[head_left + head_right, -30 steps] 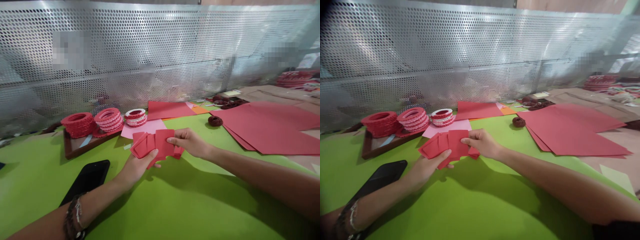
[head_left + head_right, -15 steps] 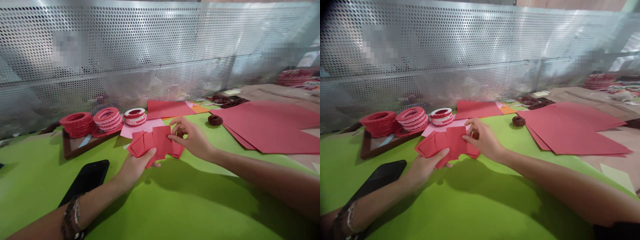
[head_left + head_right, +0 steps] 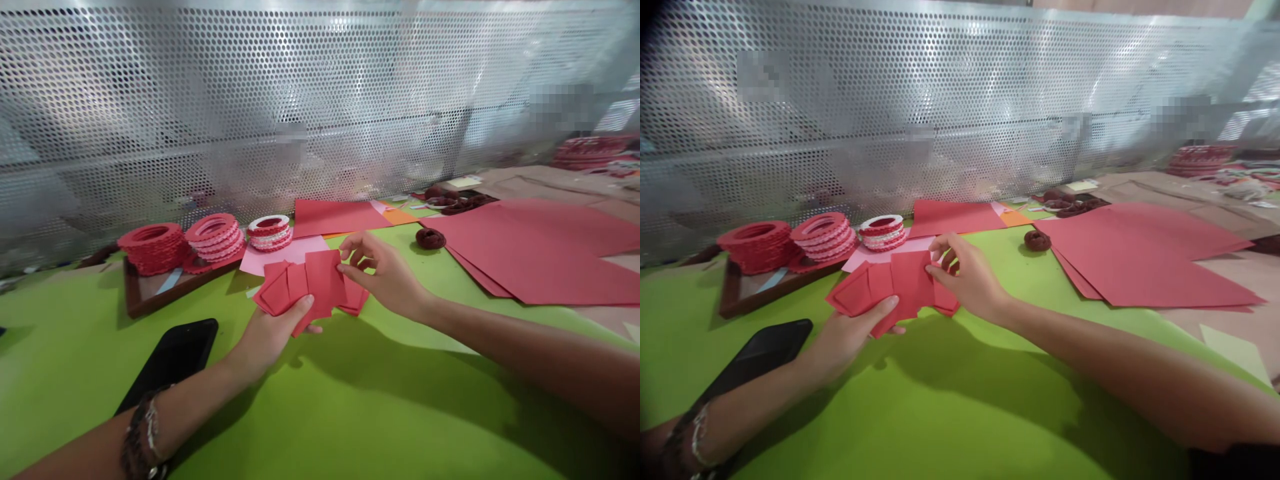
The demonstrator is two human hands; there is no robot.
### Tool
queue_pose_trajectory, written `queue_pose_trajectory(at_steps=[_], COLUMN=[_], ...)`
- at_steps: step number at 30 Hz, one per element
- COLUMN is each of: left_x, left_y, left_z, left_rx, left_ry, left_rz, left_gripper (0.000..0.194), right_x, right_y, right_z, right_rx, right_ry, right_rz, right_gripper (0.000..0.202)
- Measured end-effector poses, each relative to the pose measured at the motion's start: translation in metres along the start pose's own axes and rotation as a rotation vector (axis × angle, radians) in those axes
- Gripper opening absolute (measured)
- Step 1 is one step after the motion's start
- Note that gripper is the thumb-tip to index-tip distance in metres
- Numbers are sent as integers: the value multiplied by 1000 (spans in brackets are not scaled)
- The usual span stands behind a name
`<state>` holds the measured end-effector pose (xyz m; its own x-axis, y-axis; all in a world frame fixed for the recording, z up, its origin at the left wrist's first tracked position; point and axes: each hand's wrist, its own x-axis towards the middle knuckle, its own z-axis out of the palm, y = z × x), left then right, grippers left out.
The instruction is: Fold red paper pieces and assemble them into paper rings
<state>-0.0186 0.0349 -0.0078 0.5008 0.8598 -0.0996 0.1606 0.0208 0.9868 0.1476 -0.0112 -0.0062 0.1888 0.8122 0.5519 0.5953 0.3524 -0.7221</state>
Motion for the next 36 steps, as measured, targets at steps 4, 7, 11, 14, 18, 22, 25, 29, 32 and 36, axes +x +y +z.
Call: queue_pose_trajectory(at_steps=[4,7,11,14,18,22,25,29,32,36], left_x=[1,2,4,5,4,3,5,11,16,19], left_y=[-1,-2,-6,-7,-6,-4,-7,-14,-17,-14], left_z=[0,1,0,0,0,-1,-2,-3,-2,-2], left_rx=[16,-13,-35,-27,-3,-12,-55,-119,-142,-178], left_ry=[8,-13,-13,6,29,-17,-65,-32,57,124], left_rz=[-6,0,2,-5,-25,12,62,73,59,-17], left_gripper=[7,9,13,16,11,14,24,26,24,21], right_x=[-2,-4,-5,-5,-3,1,4,5,8,15], right_y=[-3,-6,-8,-8,-7,-6,-5,-4,3,26], right_z=[0,0,1,1,0,-3,-3,-2,-2,-8], right_rx=[-32,-106,-187,-132,-40,-7,57,156,171,51], right_ry=[-14,-8,-9,-15,-51,-61,-82,-113,-86,-97], right_rz=[-19,-56,-117,-118,-53,26,88,183,265,325], right_gripper=[14,13,16,16,10,7,9,10,10,9])
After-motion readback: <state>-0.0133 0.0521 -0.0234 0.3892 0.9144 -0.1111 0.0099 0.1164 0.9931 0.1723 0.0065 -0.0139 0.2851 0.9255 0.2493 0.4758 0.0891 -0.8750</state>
